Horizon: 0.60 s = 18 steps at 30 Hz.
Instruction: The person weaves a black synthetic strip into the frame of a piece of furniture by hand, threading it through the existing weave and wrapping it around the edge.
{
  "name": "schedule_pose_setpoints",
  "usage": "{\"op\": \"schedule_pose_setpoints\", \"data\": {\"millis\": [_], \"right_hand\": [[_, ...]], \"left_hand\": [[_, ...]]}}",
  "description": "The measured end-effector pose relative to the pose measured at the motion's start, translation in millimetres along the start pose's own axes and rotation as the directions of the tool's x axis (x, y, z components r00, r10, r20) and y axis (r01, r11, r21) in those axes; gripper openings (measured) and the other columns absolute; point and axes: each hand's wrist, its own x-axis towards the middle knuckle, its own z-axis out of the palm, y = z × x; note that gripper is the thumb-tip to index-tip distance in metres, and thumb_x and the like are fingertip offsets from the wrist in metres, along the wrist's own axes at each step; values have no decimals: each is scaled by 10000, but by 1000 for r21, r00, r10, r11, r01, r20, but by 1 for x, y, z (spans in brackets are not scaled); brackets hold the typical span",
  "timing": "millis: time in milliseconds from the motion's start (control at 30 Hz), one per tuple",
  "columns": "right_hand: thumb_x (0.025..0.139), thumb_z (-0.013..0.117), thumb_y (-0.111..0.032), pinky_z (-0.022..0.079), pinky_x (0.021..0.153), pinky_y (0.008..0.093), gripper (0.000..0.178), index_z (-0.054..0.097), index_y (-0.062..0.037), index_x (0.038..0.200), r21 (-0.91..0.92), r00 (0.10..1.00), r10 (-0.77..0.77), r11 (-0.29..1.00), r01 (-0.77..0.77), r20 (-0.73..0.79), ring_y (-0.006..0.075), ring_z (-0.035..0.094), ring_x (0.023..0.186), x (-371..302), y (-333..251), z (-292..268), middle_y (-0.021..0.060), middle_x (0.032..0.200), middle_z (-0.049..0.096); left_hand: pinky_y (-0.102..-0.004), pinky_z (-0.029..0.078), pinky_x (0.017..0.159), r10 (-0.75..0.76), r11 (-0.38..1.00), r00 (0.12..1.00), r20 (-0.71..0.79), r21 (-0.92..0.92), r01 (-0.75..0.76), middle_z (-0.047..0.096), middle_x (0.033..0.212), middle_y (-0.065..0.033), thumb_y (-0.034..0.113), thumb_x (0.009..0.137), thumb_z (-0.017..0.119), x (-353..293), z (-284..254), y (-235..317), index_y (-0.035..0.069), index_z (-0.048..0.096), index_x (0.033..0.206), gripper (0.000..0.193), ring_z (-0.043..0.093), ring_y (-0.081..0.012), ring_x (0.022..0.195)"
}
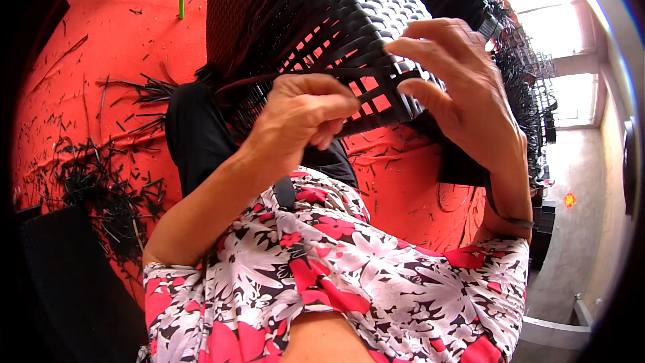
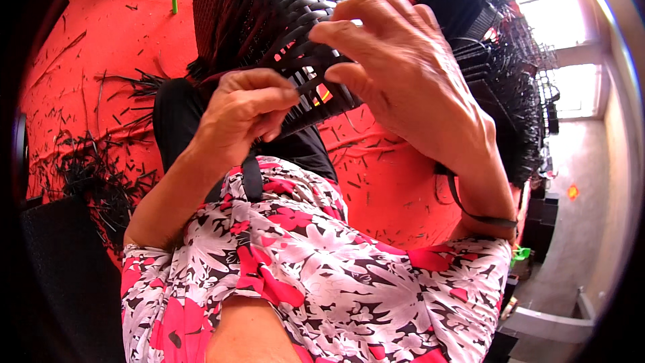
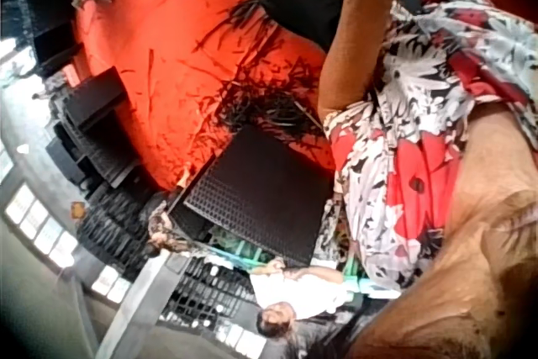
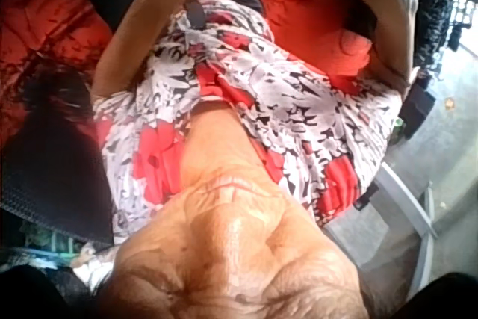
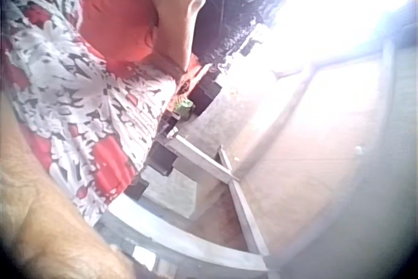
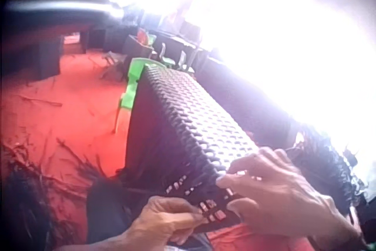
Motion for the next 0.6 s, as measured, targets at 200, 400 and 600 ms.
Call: {"op": "schedule_pose_setpoints", "data": {"millis": [200, 400, 600], "right_hand": [[722, 638, 67, 569, 611, 320, 268, 644, 82, 989, 179, 985, -3, 984, -28, 171, 277, 693, 810, -20, -49, 15, 216, 1025, 646], [744, 647, 66, 540, 558, 305, 302, 635, 33, 1043, 198, 957, 50, 974, -110, 284, 246, 662, 685, -12, -39, 36, 157, 930, 630], [728, 631, 61, 446, 475, 346, 230, 622, -22, 942, 373, 947, 273, 872, -317, 167, 255, 575, 554, -6, -31, 33, 108, 722, 556]], "left_hand": [[-191, 339, 424, 54, 981, 998, -17, 185, -50, 566, 604, 1, 28, 810, 677, -23, -30, -7, 3, 674, 821, 27, 456, -28, 475], [-182, 341, 448, 262, 943, 951, 162, 165, -288, 568, 665, 33, -19, 847, 638, -14, -35, -32, -12, 671, 882, 48, 443, -9, 534], [-205, 434, 490, 129, 974, 971, 200, 158, -162, 634, 726, -75, 94, 946, 534, 3, -38, -33, -30, 606, 1099, 209, 538, -78, 537]]}}
